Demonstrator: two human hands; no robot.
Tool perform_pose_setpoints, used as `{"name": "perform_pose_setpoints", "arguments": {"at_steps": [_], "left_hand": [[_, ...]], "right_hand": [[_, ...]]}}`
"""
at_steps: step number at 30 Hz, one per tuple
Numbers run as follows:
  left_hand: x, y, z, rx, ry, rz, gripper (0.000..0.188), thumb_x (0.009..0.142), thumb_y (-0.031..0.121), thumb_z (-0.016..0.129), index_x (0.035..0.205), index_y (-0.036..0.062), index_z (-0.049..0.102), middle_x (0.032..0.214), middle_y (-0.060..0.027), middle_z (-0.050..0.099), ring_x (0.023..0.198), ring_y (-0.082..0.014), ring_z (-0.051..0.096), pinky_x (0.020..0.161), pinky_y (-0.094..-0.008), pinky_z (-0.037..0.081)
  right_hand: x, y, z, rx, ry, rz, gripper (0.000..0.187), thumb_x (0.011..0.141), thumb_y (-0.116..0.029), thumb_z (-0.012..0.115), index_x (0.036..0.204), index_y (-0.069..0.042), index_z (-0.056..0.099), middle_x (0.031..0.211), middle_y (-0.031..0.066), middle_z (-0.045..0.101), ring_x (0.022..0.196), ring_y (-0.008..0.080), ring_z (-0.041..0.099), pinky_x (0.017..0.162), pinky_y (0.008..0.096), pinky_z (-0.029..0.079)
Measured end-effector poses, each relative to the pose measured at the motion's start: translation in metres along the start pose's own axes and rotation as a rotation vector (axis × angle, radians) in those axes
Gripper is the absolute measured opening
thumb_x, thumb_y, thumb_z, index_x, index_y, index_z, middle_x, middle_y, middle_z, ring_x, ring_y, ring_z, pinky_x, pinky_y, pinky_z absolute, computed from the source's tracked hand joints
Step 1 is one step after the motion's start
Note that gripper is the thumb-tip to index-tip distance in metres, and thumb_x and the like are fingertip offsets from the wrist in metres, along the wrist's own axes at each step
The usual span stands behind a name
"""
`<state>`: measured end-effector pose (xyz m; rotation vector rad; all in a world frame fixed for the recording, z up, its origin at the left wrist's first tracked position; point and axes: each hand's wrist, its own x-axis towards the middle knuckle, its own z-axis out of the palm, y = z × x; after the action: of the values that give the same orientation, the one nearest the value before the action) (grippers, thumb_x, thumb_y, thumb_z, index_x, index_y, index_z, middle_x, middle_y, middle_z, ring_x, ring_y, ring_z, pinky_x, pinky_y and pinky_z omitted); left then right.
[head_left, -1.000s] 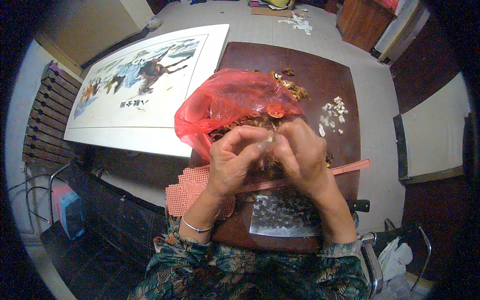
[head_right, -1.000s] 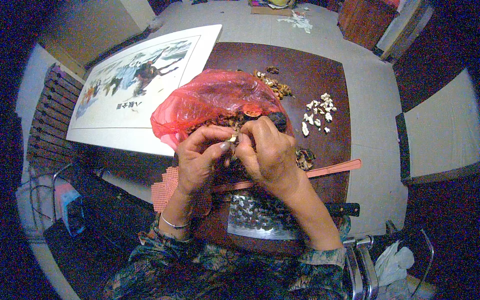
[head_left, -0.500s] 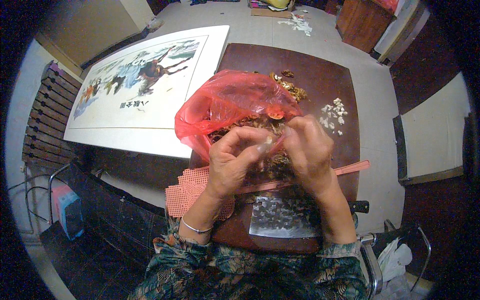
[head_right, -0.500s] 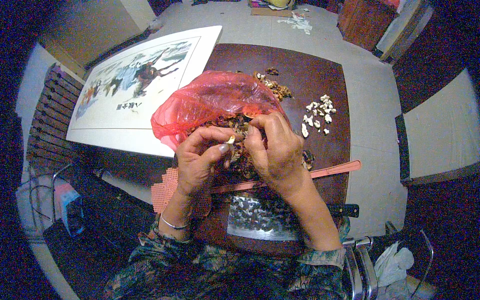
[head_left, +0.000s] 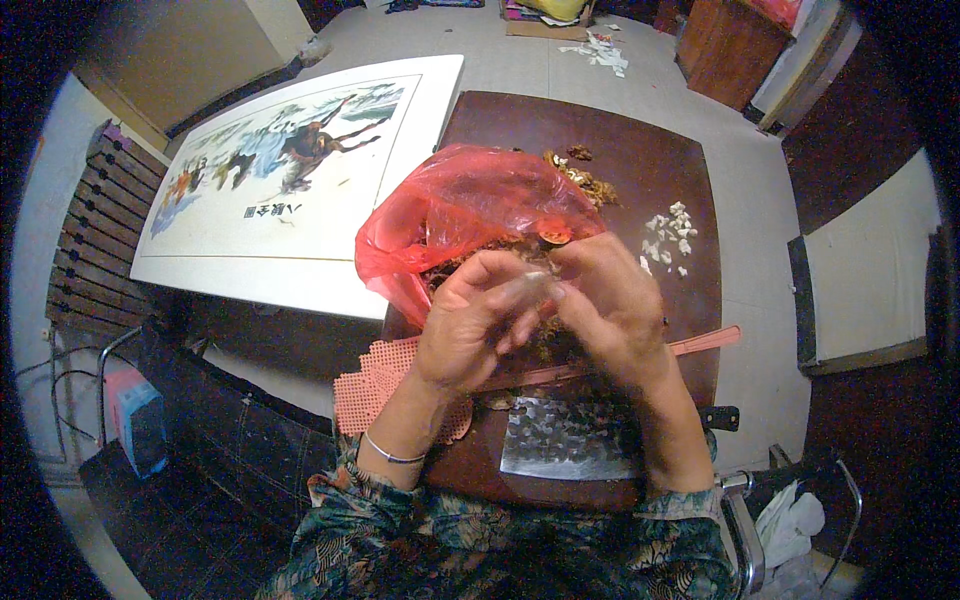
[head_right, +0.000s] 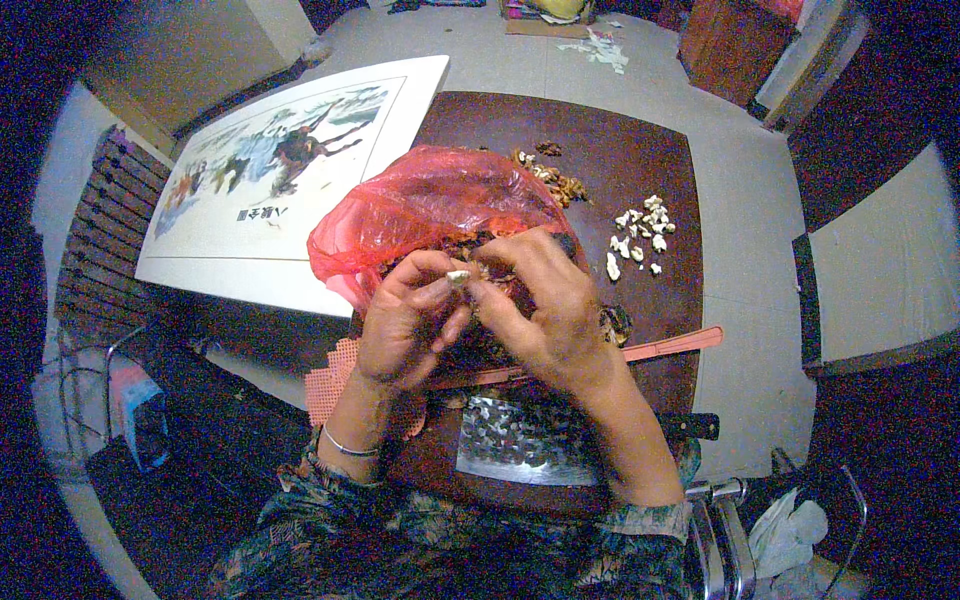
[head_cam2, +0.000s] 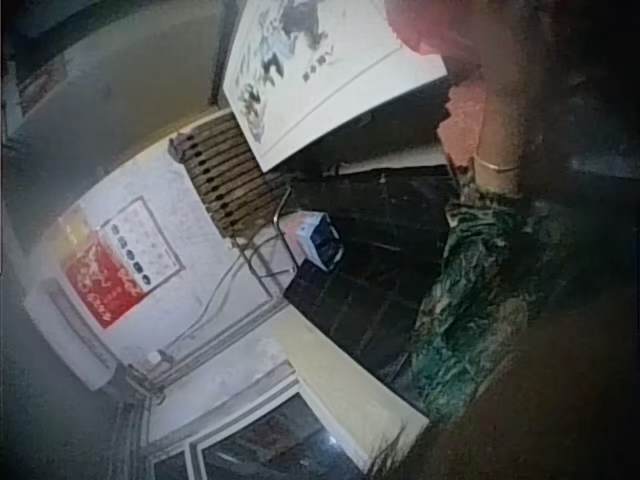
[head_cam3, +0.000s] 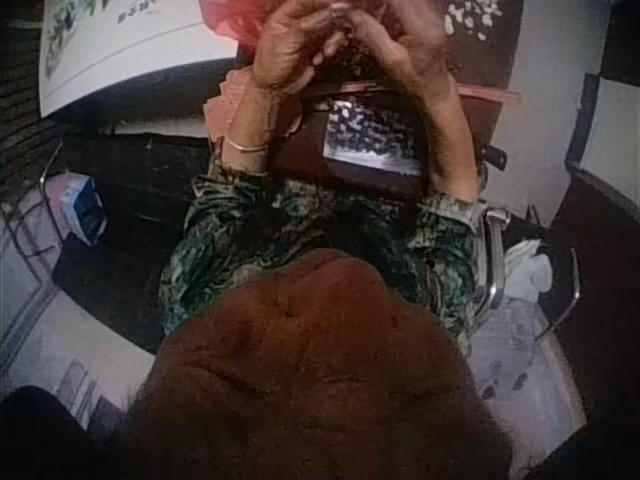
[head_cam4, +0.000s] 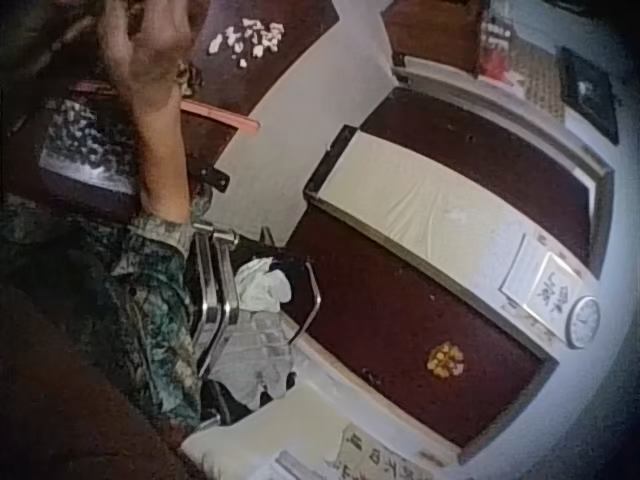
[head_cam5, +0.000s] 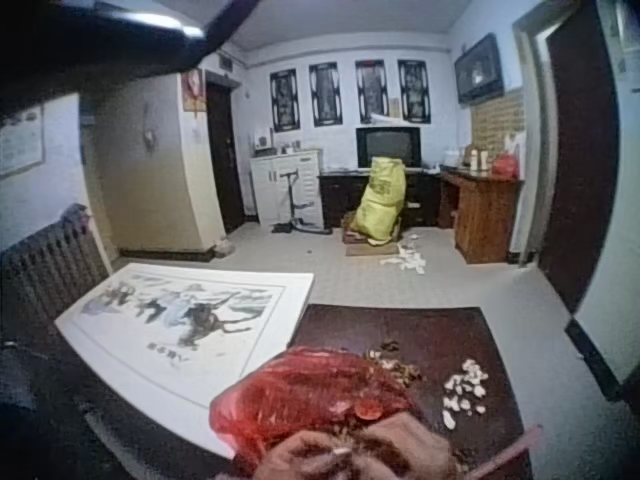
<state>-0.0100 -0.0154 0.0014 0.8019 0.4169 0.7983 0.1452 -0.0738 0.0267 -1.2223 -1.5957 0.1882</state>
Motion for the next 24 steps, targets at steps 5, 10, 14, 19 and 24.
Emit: {"name": "perform_pose_setpoints", "arguments": {"at_steps": [5,10,14,19,24], "left_hand": [[-0.003,0.005,0.005,0.124,0.012,0.031,0.019,0.086,0.009,0.061,0.103,0.0015,0.057,0.086,-0.0041,0.061,0.062,-0.0075,0.053,0.053,-0.0186,0.042],[-0.007,0.005,0.009,0.297,0.094,0.134,0.024,0.082,0.005,0.063,0.106,-0.0006,0.06,0.093,-0.003,0.06,0.082,-0.0111,0.058,0.075,-0.0229,0.047],[-0.006,0.007,0.009,0.39,0.065,0.258,0.024,0.079,0.003,0.064,0.102,-0.0023,0.06,0.098,-0.0054,0.059,0.09,-0.0129,0.057,0.081,-0.0251,0.046],[-0.005,0.008,0.004,0.614,0.017,0.424,0.023,0.08,0.002,0.063,0.102,-0.0039,0.06,0.098,-0.0075,0.058,0.093,-0.0148,0.056,0.083,-0.0256,0.045],[-0.003,0.008,0.001,0.955,-0.051,0.661,0.02,0.077,0.003,0.063,0.097,-0.0031,0.062,0.096,-0.0124,0.06,0.09,-0.0219,0.058,0.081,-0.0297,0.046]], "right_hand": [[0.0,-0.001,-0.001,-0.073,-0.042,-0.12,0.022,0.073,-0.001,0.068,0.094,0.0,0.058,0.084,0.0141,0.06,0.075,0.0288,0.061,0.063,0.0349,0.05],[0.0,-0.001,0.001,-0.161,-0.031,-0.176,0.025,0.071,0.001,0.067,0.095,-0.001,0.058,0.083,0.0142,0.06,0.073,0.0304,0.061,0.061,0.0361,0.051],[-0.001,0.0,0.003,-0.119,-0.006,-0.14,0.023,0.073,0.0,0.066,0.095,0.0,0.058,0.083,0.0139,0.06,0.071,0.0306,0.061,0.06,0.0357,0.05],[-0.001,-0.002,-0.004,-0.006,-0.128,0.022,0.015,0.079,-0.006,0.064,0.092,0.002,0.06,0.082,0.0158,0.061,0.072,0.0293,0.062,0.06,0.0357,0.049],[-0.003,-0.002,-0.003,0.077,-0.151,0.147,0.013,0.081,-0.009,0.062,0.087,0.002,0.061,0.078,0.0167,0.062,0.07,0.0294,0.062,0.061,0.0362,0.049]]}}
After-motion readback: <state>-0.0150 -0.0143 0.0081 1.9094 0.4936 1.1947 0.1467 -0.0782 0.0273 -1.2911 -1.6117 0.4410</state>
